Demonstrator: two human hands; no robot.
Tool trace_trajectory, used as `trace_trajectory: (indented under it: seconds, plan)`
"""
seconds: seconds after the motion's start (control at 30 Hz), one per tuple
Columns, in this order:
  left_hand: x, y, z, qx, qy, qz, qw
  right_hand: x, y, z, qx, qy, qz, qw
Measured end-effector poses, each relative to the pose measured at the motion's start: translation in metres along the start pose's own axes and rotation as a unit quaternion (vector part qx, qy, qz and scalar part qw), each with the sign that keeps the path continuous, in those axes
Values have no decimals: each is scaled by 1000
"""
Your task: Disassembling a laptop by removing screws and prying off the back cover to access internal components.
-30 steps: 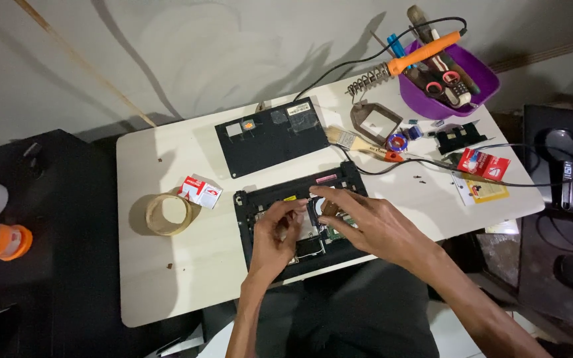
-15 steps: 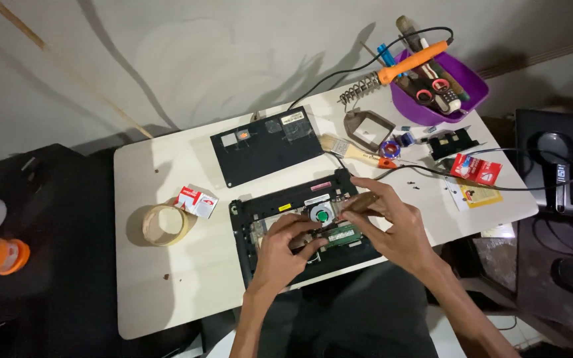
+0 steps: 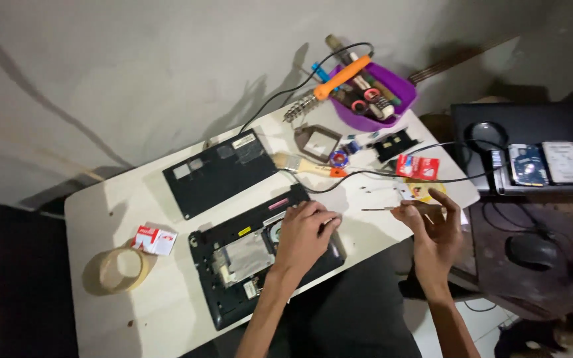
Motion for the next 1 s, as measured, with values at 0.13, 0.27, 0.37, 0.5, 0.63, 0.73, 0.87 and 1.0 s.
trace_trajectory:
  seconds: [0.13,0.27,0.37,0.5,0.63,0.73,0.87,1.0]
  plan:
    - [26,-39,10,74,-21,-69,995,1,29,7,17,-15,74,997]
    - [47,-61,17,109,-27,-64,992,4,45,12,35,-22,97,994]
    - [56,-72,16,108,-17,-60,992,3,51,12,34,-26,101,994]
    - [62,-72,10,87,-12,-110,990,5,63,13,27,-43,101,994]
    - [68,-70,13,71,-2,-118,990,6,75,24,31,-52,103,993]
    - [72,-73,11,67,11,-120,990,6,77,26,48,-62,110,991]
    - [81,-69,16,65,3,-118,991,5,82,28,40,-66,101,992]
    - [82,-78,16,65,-7,-83,994,2,80,24,55,-99,134,984]
Point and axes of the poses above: each hand's wrist, its own x-axis towards the middle knuckle, its own y-axis out of the back of the hand, z = x × y, the point moved 4 cm from there along x, towards the middle knuckle, and after that the axes turned 12 degrees about x, right-handed, at the moved point
